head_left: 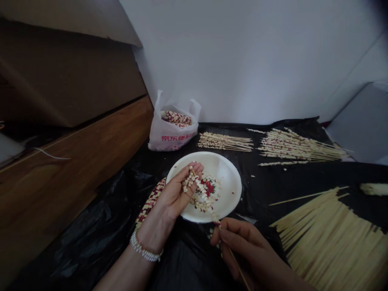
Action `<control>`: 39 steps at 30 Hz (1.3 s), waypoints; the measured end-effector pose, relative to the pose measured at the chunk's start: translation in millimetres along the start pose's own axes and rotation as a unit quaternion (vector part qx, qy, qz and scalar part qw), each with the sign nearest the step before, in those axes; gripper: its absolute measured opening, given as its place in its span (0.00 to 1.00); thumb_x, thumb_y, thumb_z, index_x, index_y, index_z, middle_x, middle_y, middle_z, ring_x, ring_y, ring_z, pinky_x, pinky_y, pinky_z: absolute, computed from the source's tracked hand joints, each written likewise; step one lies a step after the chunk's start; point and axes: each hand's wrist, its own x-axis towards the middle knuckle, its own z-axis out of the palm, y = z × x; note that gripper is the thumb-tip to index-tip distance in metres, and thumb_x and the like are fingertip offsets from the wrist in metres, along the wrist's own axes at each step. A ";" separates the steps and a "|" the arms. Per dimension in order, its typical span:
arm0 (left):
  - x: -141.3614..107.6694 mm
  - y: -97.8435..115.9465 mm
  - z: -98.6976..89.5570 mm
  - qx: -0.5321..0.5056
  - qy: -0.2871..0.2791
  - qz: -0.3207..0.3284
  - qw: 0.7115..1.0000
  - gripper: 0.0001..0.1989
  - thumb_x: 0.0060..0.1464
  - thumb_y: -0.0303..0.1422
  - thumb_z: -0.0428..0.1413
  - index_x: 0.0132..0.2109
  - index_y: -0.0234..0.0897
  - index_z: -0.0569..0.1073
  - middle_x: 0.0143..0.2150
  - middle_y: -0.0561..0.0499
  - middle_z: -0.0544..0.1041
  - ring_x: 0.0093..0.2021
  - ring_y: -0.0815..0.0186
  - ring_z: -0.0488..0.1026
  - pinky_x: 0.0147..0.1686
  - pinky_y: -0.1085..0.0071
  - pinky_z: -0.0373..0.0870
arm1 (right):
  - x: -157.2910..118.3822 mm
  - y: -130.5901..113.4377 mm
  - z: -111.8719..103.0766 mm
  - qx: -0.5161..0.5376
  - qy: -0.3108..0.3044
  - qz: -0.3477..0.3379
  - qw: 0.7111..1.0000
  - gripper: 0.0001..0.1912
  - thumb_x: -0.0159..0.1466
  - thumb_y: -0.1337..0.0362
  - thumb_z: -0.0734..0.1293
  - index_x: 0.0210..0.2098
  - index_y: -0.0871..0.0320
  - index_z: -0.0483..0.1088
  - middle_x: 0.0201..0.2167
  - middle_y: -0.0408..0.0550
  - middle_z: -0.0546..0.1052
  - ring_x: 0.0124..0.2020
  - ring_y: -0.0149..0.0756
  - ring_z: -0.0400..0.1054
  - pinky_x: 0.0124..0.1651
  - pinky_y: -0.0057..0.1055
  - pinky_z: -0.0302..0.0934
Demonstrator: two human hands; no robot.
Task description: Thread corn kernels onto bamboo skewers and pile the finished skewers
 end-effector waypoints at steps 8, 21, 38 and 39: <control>3.5 -2.2 -5.9 0.008 -0.007 0.016 1.000 0.17 0.57 0.21 0.52 0.54 0.31 0.72 0.47 0.40 0.79 0.40 0.65 0.79 0.33 0.78 0.77 | 0.2 2.9 -1.9 0.004 -0.009 -0.008 1.000 0.15 0.59 0.52 0.70 0.28 0.58 0.73 0.08 0.34 0.63 0.09 0.21 0.47 0.13 0.20 0.34; 4.5 -4.5 -4.1 0.001 0.004 0.036 0.999 0.13 0.56 0.21 0.53 0.49 0.27 0.74 0.47 0.38 0.79 0.42 0.63 0.79 0.37 0.76 0.77 | 2.7 2.9 -2.1 0.023 -0.011 -0.013 1.000 0.15 0.59 0.52 0.71 0.28 0.59 0.74 0.08 0.34 0.64 0.09 0.19 0.49 0.14 0.20 0.35; -0.8 -5.6 -0.3 0.042 0.022 0.055 0.997 0.09 0.55 0.20 0.54 0.43 0.29 0.76 0.42 0.42 0.81 0.38 0.67 0.79 0.31 0.81 0.75 | 3.1 4.9 -1.4 0.049 -0.020 -0.017 0.998 0.14 0.59 0.54 0.71 0.28 0.59 0.75 0.07 0.35 0.64 0.09 0.19 0.48 0.13 0.19 0.36; -1.0 -5.9 0.0 0.045 0.019 0.055 0.997 0.09 0.55 0.20 0.54 0.43 0.29 0.76 0.42 0.42 0.81 0.39 0.67 0.79 0.31 0.81 0.75 | 2.7 4.4 -1.6 0.046 -0.019 -0.017 0.999 0.14 0.59 0.53 0.71 0.28 0.59 0.75 0.08 0.35 0.64 0.09 0.19 0.49 0.13 0.19 0.36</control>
